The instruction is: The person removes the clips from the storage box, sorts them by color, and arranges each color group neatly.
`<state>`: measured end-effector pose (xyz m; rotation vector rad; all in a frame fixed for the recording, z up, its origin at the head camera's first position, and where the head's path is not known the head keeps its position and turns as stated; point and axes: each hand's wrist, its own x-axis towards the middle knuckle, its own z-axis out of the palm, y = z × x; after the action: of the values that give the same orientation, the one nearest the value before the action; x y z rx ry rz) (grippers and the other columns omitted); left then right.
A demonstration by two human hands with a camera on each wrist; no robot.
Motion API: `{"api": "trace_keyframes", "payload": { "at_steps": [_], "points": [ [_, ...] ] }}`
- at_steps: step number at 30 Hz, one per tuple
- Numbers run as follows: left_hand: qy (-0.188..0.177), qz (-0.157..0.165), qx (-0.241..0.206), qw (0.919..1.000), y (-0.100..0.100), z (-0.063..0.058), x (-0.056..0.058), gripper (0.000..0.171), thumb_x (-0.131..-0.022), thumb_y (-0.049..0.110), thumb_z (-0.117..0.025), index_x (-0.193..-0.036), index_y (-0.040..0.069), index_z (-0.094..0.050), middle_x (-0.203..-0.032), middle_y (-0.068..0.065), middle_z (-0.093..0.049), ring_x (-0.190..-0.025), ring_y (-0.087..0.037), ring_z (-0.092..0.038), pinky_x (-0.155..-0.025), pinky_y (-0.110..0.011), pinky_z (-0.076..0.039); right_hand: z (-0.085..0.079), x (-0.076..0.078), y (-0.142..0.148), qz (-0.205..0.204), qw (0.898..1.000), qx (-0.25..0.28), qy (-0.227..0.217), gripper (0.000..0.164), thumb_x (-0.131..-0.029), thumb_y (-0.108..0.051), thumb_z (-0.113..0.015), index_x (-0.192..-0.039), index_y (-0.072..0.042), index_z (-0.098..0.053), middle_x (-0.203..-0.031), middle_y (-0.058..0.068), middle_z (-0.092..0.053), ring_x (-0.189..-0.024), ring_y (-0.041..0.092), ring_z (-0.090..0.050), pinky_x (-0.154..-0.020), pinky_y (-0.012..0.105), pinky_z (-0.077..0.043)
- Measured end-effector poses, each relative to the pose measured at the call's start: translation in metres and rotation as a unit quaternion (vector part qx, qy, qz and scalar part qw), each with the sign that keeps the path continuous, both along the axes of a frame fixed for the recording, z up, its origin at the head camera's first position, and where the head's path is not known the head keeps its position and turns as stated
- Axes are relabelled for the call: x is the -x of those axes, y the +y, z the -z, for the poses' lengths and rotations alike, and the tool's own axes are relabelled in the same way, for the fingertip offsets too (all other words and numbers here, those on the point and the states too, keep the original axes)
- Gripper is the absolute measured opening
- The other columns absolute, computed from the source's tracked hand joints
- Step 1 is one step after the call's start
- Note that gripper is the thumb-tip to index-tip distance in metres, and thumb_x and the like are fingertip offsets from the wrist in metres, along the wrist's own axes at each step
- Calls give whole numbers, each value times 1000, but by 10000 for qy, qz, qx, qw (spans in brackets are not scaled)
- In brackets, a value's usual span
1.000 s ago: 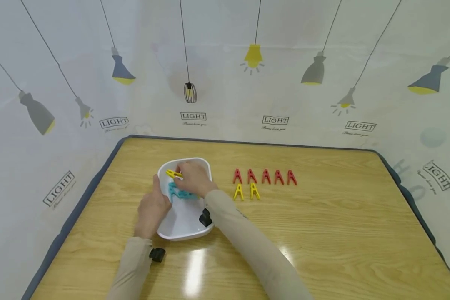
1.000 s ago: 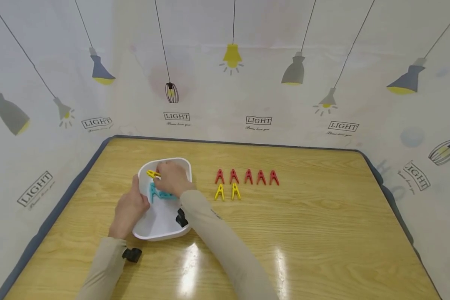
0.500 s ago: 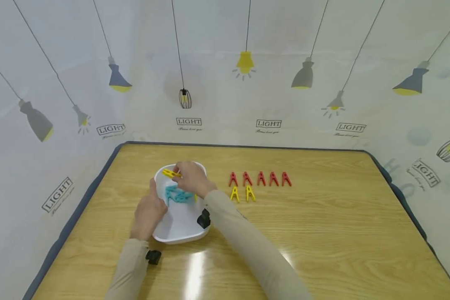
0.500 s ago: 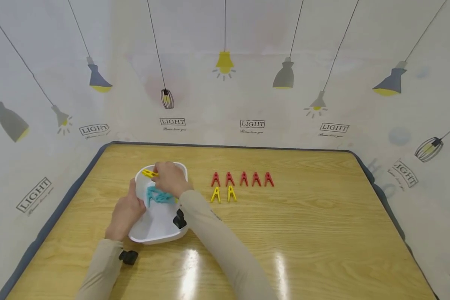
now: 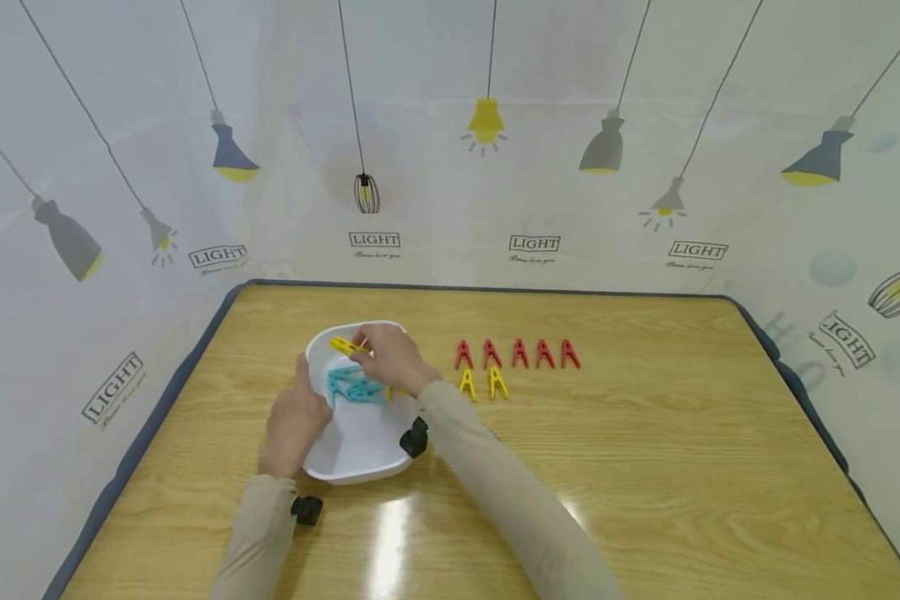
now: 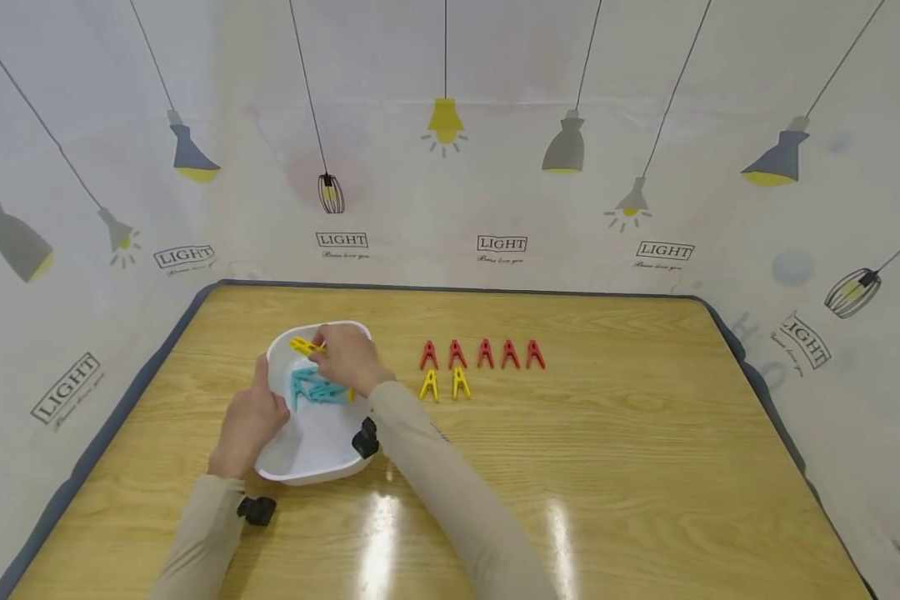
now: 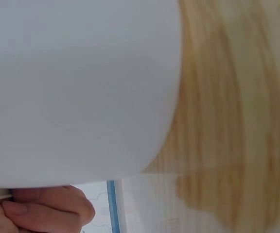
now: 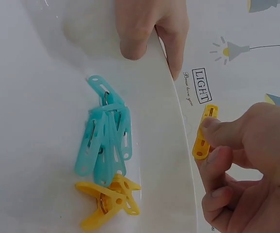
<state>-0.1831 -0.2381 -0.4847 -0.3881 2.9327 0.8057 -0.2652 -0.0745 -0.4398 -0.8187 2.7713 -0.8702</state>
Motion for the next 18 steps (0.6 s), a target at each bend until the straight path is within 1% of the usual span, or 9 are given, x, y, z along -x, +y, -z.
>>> {"api": "trace_keyframes", "payload": {
  "at_steps": [5,9,13,18],
  "points": [
    [-155,-51,-117,9998,0,-1,0,87,-93,7,-52,-161,0,2,-88,-26,-63,-67,-27,-62,-53,-32,-51,-1,0,9,70,9999,113,-44,26,-100,-27,-64,-120,-11,-68,-113,3,-71,-101,16,-63,-88,28,-52],
    [-111,-16,-20,9999,0,-2,0,86,-92,8,-51,-161,-1,0,-90,-29,-64,-68,-29,-62,-55,-34,-51,0,1,20,220,9994,261,-11,29,-100,-28,-64,-123,-10,-66,-114,4,-69,-101,18,-63,-87,29,-53],
    [-159,-54,-14,9999,0,-3,0,87,-92,8,-52,-161,-1,0,-91,-29,-64,-70,-29,-62,-56,-35,-50,1,1,33,369,9984,421,43,28,-100,-27,-63,-123,-10,-66,-116,5,-68,-104,20,-63,-88,31,-53],
    [-319,-117,-93,9994,1,-3,0,86,-93,8,-50,-161,1,2,-92,-29,-63,-71,-29,-62,-56,-34,-50,3,0,48,520,9969,597,-7,26,-100,-26,-63,-121,-10,-65,-115,4,-67,-102,19,-62,-87,31,-53]
  ]
}}
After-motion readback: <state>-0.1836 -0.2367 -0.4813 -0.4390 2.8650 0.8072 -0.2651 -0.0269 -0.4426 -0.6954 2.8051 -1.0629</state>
